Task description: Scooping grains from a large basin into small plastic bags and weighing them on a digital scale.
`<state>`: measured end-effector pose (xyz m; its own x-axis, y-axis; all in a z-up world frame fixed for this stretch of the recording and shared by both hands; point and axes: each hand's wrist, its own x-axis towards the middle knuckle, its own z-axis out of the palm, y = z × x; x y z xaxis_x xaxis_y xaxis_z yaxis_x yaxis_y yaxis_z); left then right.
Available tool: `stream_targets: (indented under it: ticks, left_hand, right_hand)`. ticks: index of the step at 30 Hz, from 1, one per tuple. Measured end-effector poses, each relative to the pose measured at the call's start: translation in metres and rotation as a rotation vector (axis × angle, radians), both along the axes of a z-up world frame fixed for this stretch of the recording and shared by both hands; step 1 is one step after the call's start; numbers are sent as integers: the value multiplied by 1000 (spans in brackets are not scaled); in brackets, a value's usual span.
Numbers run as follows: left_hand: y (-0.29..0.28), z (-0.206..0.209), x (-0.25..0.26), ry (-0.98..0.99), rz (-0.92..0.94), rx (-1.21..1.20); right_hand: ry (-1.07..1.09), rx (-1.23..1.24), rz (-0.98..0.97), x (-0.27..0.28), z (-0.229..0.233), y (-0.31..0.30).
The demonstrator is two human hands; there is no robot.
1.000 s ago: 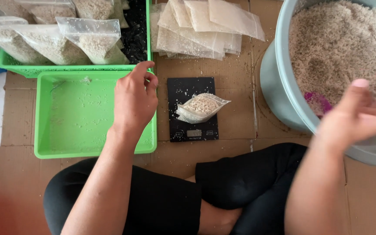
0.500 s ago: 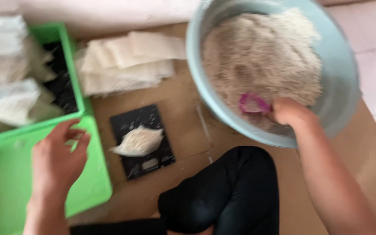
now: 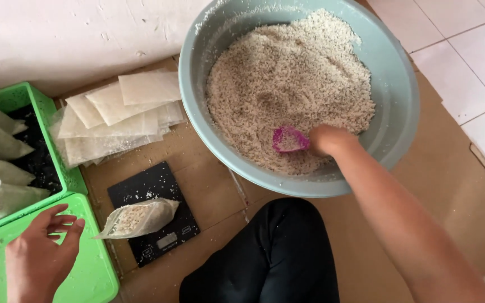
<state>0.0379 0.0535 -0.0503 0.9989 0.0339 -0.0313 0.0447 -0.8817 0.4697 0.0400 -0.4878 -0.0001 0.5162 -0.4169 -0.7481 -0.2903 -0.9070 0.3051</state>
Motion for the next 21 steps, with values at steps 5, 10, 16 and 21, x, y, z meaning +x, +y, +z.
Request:
stream_targets:
  ticks: [5,10,16,21]
  left_hand:
    - [-13,13,0,49,20,5]
    - [-16,18,1,66,2,-18]
    - [-15,26,-2,85,25,-65]
    - [-16,28,-7,24,-75,-139]
  right_hand:
    - [-243,119,-36,1,-2,-15]
    - [-306,237,-112,1,29,14]
    - [-345,234,-305,-9,42,14]
    - [-406,216,-354,-24,63,23]
